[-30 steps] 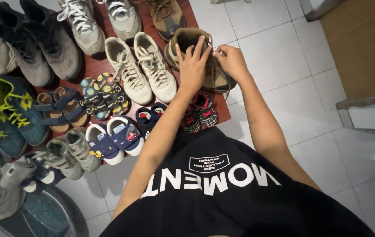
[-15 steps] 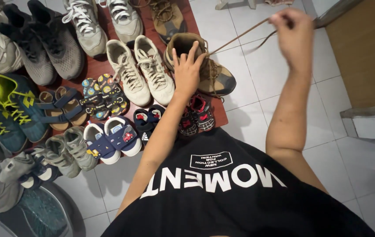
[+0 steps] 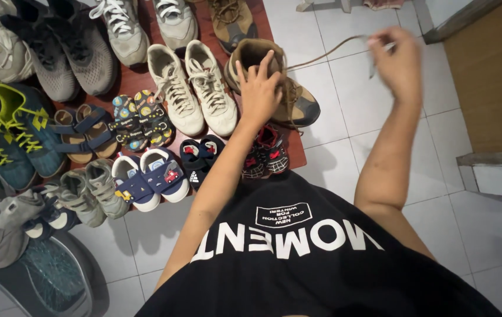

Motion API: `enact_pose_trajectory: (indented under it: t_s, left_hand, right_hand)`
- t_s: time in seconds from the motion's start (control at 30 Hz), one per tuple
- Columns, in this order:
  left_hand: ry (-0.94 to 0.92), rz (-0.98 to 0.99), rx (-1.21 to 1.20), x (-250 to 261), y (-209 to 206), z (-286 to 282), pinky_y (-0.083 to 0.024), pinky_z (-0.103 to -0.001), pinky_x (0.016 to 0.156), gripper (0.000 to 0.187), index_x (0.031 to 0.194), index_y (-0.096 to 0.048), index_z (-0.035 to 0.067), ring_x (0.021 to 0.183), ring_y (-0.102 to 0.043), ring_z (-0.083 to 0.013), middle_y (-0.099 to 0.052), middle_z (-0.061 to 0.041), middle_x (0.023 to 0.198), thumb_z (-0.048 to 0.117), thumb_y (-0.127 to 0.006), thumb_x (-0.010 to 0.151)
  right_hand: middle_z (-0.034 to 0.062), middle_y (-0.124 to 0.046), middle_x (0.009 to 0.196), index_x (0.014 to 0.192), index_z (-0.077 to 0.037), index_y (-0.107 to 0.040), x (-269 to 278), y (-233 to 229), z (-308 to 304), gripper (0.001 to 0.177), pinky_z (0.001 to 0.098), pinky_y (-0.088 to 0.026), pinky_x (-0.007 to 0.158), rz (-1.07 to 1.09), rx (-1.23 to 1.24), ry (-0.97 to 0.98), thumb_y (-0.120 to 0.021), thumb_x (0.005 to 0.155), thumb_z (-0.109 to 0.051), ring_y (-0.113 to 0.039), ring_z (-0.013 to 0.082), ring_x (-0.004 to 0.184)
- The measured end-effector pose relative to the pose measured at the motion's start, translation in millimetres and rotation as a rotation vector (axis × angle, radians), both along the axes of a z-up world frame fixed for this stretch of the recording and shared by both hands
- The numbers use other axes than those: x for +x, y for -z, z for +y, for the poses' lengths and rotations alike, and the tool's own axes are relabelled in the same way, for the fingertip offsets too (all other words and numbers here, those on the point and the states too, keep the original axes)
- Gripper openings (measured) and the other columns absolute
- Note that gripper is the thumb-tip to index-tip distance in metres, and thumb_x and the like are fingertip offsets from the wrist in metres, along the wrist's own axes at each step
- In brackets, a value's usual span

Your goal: Arranging and organizing various pairs of shoes, boots, and sneakers laid out on the floor.

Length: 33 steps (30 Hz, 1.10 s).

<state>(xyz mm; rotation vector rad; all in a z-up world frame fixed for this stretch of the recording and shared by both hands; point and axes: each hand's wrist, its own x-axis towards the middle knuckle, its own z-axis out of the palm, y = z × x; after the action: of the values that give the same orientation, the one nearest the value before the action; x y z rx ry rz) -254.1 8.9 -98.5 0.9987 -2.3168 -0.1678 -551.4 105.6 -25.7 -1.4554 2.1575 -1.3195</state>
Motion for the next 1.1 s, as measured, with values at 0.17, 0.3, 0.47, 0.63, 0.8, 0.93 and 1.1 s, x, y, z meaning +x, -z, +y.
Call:
enact_pose_trajectory:
  t_s: [0.17,0.3,0.47,0.63,0.8,0.93,1.1]
  left_hand:
    - [0.058,0.005,-0.020,-3,-3,3,-0.009,-0.078,0.114,0.022,0.089,-0.073,0.018,0.138,-0.038,-0.0442,-0.042,-0.011,0.152,0.020,-0.082,0.069]
    - [0.129,-0.078,-0.075,3,8,13,-0.009,-0.079,0.115,0.014,0.084,-0.071,0.019,0.144,-0.033,-0.0445,-0.040,-0.010,0.155,0.018,-0.079,0.073]
    - [0.106,0.082,-0.017,7,2,11,-0.024,-0.064,0.123,0.036,0.122,-0.065,0.009,0.144,-0.039,-0.0402,-0.041,-0.018,0.155,0.002,-0.063,0.087]
    - [0.078,0.153,0.010,14,7,2,-0.032,-0.056,0.122,0.045,0.132,-0.059,0.006,0.139,-0.047,-0.0393,-0.048,-0.020,0.148,-0.004,-0.057,0.087]
    - [0.080,0.148,-0.017,17,4,4,-0.034,-0.054,0.121,0.047,0.134,-0.057,0.005,0.136,-0.050,-0.0368,-0.051,-0.019,0.146,-0.006,-0.057,0.088]
    - [0.078,0.137,-0.030,18,4,5,-0.034,-0.054,0.121,0.049,0.135,-0.057,0.005,0.133,-0.052,-0.0358,-0.052,-0.019,0.145,-0.006,-0.057,0.087]
    - [0.064,0.117,-0.041,18,0,6,-0.034,-0.053,0.121,0.050,0.135,-0.058,0.006,0.131,-0.053,-0.0354,-0.053,-0.018,0.145,-0.006,-0.057,0.086]
  right_hand:
    - [0.0132,-0.058,0.122,0.118,-0.006,-0.070,50,38,-17,0.028,0.0350,-0.052,0.083,0.049,0.285,-0.154,-0.075,0.094,-0.019,-0.060,0.0222,0.083]
    - [0.0141,-0.060,0.121,0.116,-0.006,-0.071,79,74,-33,0.026,0.0354,-0.053,0.083,-0.002,0.293,-0.230,-0.072,0.095,-0.020,-0.062,0.0232,0.082]
    - [0.0143,-0.069,0.111,0.107,-0.003,-0.072,110,110,-62,0.023,0.0347,-0.056,0.078,-0.098,0.206,-0.275,-0.071,0.096,-0.023,-0.068,0.0219,0.084]
    - [0.0137,-0.073,0.097,0.099,-0.001,-0.070,133,125,-82,0.022,0.0361,-0.056,0.075,-0.153,0.154,-0.160,-0.073,0.094,-0.023,-0.070,0.0235,0.081]
    - [0.0147,-0.072,0.089,0.090,0.001,-0.068,128,148,-96,0.021,0.0362,-0.055,0.075,-0.061,-0.002,-0.119,-0.075,0.092,-0.018,-0.070,0.0248,0.083]
    - [0.0078,-0.069,0.084,0.090,-0.002,-0.068,119,154,-108,0.018,0.0320,-0.052,0.070,-0.408,0.154,-0.147,-0.067,0.094,-0.020,-0.064,0.0186,0.076]
    - [0.0016,-0.064,0.078,0.087,-0.004,-0.069,114,144,-114,0.019,0.0280,-0.045,0.060,-0.912,0.317,-0.177,-0.062,0.094,-0.021,-0.056,0.0130,0.069]
